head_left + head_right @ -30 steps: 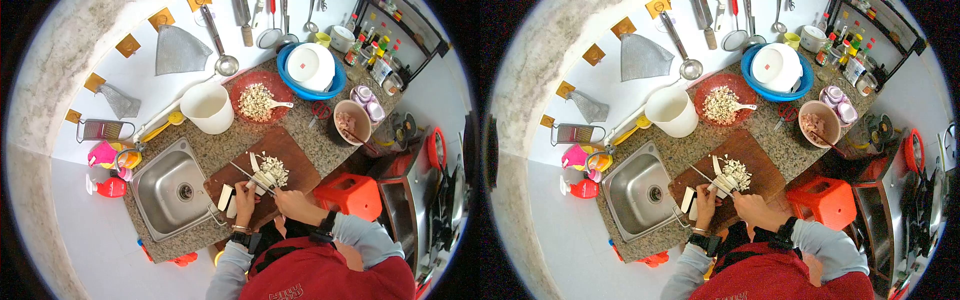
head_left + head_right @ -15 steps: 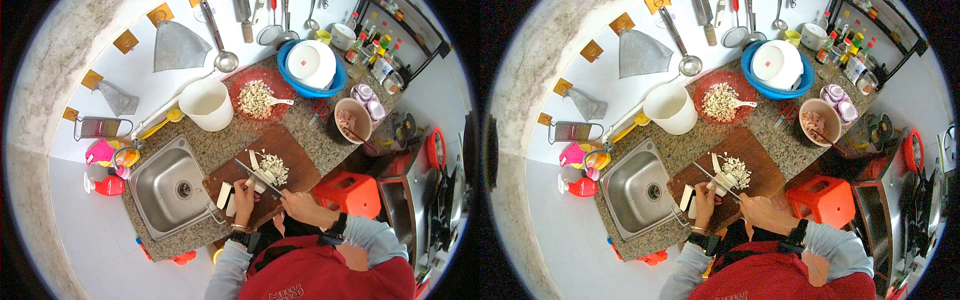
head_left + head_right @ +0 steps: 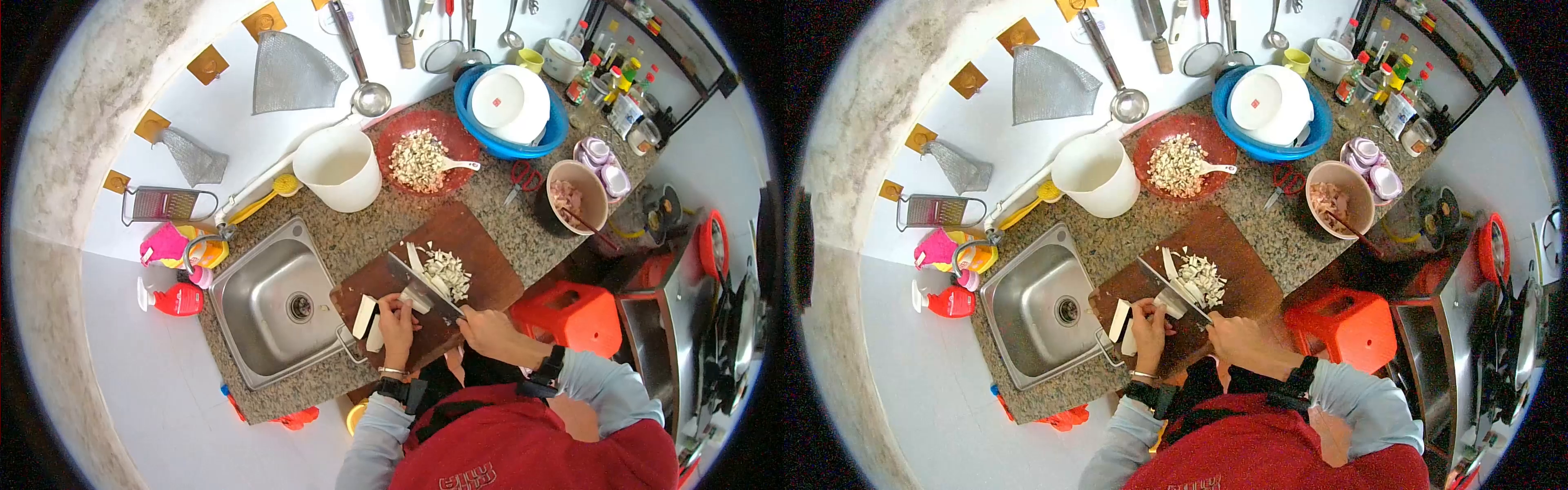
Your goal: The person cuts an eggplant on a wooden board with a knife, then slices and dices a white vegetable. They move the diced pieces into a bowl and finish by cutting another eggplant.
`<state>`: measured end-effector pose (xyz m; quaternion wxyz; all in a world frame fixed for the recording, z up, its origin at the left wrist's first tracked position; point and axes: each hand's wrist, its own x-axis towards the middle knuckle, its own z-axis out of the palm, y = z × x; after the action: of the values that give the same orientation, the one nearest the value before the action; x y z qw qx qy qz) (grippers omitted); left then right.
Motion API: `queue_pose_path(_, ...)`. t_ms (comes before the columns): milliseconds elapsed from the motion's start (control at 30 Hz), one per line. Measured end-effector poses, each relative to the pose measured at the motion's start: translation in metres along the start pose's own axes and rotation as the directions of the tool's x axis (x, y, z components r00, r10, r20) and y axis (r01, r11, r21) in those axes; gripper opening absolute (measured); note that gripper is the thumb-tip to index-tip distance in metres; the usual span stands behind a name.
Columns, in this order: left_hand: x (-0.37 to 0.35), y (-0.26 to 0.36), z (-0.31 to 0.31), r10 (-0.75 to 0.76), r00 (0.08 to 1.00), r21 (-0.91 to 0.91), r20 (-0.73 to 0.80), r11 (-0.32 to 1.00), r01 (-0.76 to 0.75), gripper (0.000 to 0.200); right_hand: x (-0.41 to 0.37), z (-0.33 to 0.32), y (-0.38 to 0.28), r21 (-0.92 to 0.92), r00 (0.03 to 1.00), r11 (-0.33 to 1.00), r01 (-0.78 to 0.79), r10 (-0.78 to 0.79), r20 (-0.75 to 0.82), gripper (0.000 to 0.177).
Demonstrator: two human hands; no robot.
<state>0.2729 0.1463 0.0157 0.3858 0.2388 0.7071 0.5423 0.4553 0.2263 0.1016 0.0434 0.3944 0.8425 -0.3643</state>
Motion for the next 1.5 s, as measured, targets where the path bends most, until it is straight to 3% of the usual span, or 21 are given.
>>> queue_pose_path(367,0.001,0.007,0.002,-0.041,0.999,-0.012,0.005,0.999,0.041,0.022,0.006,-0.001,0.000,-0.030,0.996,0.997,0.074,-0.072,0.055,0.023)
queue_pose_path(633,0.004,0.001,0.000,-0.039,0.999,0.023,0.009,0.999,0.039,0.024,0.014,0.006,0.000,-0.006,0.993,0.994,0.107,-0.108,-0.057,0.023)
queue_pose_path(933,0.002,0.002,0.000,-0.027,1.000,0.011,0.013,1.000,0.027,0.023,0.008,-0.001,-0.003,-0.037,0.994,0.994,0.104,-0.103,0.019,0.022)
queue_pose_path(1167,0.003,0.004,0.002,-0.036,0.999,0.009,0.003,0.999,0.036,0.023,0.021,0.011,-0.007,-0.040,0.994,0.993,0.108,-0.109,-0.028,0.022)
queue_pose_path(1500,0.000,0.004,0.005,-0.008,0.999,0.034,-0.047,0.999,0.009,0.025,-0.005,-0.013,-0.007,-0.074,0.995,0.992,0.098,-0.097,0.021,0.021)
